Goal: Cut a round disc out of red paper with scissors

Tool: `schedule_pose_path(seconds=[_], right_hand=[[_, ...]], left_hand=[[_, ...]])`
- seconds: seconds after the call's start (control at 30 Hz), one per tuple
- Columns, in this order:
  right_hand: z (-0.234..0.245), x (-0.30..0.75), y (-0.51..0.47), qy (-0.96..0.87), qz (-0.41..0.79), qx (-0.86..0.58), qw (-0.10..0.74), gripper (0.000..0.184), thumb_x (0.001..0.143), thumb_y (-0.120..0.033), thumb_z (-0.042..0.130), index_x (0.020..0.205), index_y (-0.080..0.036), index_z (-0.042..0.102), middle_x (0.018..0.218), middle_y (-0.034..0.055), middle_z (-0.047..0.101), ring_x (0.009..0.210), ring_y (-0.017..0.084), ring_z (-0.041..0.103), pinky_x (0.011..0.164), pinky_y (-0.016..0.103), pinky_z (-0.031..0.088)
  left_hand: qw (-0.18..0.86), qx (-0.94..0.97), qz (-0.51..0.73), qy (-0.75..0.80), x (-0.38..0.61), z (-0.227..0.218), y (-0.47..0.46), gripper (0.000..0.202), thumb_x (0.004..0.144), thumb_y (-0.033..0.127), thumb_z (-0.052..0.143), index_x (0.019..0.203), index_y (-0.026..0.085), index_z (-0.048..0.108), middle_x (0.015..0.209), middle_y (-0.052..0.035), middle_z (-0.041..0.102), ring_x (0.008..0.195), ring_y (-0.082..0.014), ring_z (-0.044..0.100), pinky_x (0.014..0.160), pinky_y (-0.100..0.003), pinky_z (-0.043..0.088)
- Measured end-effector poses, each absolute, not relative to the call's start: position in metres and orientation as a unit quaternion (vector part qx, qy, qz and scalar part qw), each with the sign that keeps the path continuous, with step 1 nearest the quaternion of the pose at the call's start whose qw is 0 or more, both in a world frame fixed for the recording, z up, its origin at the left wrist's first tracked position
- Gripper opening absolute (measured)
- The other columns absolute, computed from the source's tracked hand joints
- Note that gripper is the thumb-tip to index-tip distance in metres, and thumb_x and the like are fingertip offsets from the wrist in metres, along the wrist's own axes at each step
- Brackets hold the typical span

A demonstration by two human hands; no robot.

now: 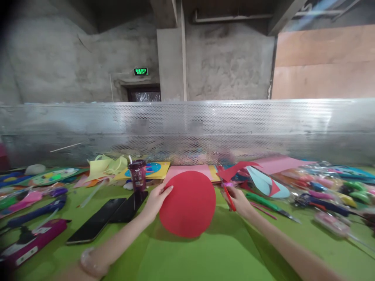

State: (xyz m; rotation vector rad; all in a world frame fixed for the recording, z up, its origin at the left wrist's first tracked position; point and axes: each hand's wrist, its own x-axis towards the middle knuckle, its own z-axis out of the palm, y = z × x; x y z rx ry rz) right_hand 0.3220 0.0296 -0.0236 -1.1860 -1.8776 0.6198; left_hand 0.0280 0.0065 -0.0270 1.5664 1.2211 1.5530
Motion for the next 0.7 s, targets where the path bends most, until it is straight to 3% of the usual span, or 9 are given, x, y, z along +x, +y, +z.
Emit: schedule_pose_path(seconds=[0.13,0.37,0.7], right_hand=[[-0.027,0.312,0.013,-0.701,0.354,-0.467,0.407,0.037,0.074,-0.054,0.051,0.065,-0.020,0.040,0.042,-0.0088,0.036,0.034,0.008,0.036,0.036,0.021,0.033],[-0.025,0.312,-0.009,-0.670,0.365,-0.542,0.351,0.040,0.069,-0.058,0.054,0.067,-0.019,0.043,0.045,-0.0082,0.037,0.036,0.007,0.040,0.035,0.019,0.035],[-0.024,0.307,-0.019,-0.665,0.422,-0.512,0.343,0.048,0.063,-0.062,0.056,0.078,-0.016,0.057,0.060,-0.0017,0.052,0.046,0.010,0.046,0.041,0.019,0.039]], left_hand=[[0.309,0.600,0.578,0.460,0.031,-0.028,0.005,0.034,0.075,0.047,0.050,0.082,0.015,0.059,0.083,-0.0080,0.066,0.079,-0.0236,0.061,0.069,-0.032,0.046],[0.371,0.591,0.569,0.434,0.036,-0.032,0.005,0.038,0.075,0.048,0.051,0.089,0.015,0.060,0.088,-0.0098,0.066,0.085,-0.0255,0.060,0.076,-0.035,0.046],[0.385,0.560,0.547,0.488,0.039,-0.031,0.003,0.039,0.067,0.054,0.056,0.082,0.017,0.058,0.086,-0.0073,0.066,0.084,-0.0246,0.060,0.076,-0.032,0.046]])
